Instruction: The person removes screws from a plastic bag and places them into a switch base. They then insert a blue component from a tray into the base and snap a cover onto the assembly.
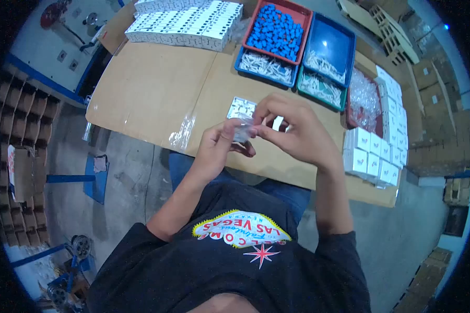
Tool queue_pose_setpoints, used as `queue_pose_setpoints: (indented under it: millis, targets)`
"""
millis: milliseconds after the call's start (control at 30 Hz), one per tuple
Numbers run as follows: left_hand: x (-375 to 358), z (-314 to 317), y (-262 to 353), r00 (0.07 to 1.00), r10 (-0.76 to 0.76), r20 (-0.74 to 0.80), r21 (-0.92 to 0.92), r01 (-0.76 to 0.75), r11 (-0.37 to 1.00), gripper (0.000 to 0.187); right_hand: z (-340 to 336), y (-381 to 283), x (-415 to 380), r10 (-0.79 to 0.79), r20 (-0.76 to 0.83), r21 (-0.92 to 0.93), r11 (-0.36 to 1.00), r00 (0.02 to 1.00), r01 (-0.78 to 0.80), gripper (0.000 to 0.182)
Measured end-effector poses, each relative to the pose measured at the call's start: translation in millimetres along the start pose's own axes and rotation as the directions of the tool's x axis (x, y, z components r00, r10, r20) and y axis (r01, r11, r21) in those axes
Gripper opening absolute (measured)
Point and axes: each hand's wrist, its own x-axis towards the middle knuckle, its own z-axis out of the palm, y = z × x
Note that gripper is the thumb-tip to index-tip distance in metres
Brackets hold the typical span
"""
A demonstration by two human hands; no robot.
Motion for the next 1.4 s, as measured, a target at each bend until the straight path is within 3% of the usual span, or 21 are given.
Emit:
queue_pose_setpoints:
  millis: [100,233,267,333,433,500,567,633,767,967,1233,1400]
  targets:
    - [1,0,0,0.999,0.015,-0.052,0.134,-0.008,0.991,0.037,4,1,0,0.027,-0.024,0.039,0.999,0.999,-0.026,0.012]
    - [0,4,2,0.994,0.064,-0.092,0.143,-0.05,0.988,0.028,19,7,-11,0.118,-0.123,0.17,0.981,0.985,-0.097,0.016]
    - [1,7,3,0.994,0.064,-0.092,0.144,-0.051,0.988,0.028,25,2,-15,0.115,-0.227,0.218,0.974,0.967,-0.065,0.017]
    - [0,12,5,0.964,0.252,-0.083,0.237,-0.227,0.945,0.023,34,-5,-25,0.111,-0.36,0.242,0.97,0.926,-0.022,0.02]
    - [-2,13,6,0.968,0.229,-0.106,0.243,-0.198,0.95,0.019,45,-4,-34,0.152,-0.445,0.352,0.936,0.882,0.017,0.021]
    - [-4,14,1,0.963,0.233,-0.134,0.209,-0.202,0.957,0.018,47,-1,-38,0.154,-0.452,0.348,0.937,0.878,0.015,0.023]
    - [-3,16,0,0.958,0.242,-0.154,0.177,-0.214,0.961,0.017,49,-2,-37,0.244,-0.447,0.518,0.855,0.86,0.027,0.024]
    - [-1,18,1,0.94,0.258,-0.222,0.165,-0.225,0.96,0.015,53,1,-41,0.265,-0.439,0.546,0.838,0.858,0.021,0.022]
    - [4,21,2,0.96,0.22,-0.175,0.182,-0.188,0.965,0.016,59,12,-44,0.299,-0.444,0.632,0.773,0.845,0.059,0.016]
    - [3,23,-4,0.968,0.205,-0.143,0.222,-0.17,0.96,0.016,64,25,-50,0.324,-0.508,0.574,0.818,0.798,0.034,0.009]
    - [7,21,-11,0.966,0.176,-0.19,0.129,-0.154,0.98,0.017,69,33,-45,0.401,-0.357,0.705,0.708,0.844,-0.038,0.01]
    - [7,23,-10,0.973,0.154,-0.173,0.129,-0.132,0.983,0.017,73,39,-43,0.367,-0.417,0.714,0.698,0.831,0.05,0.01]
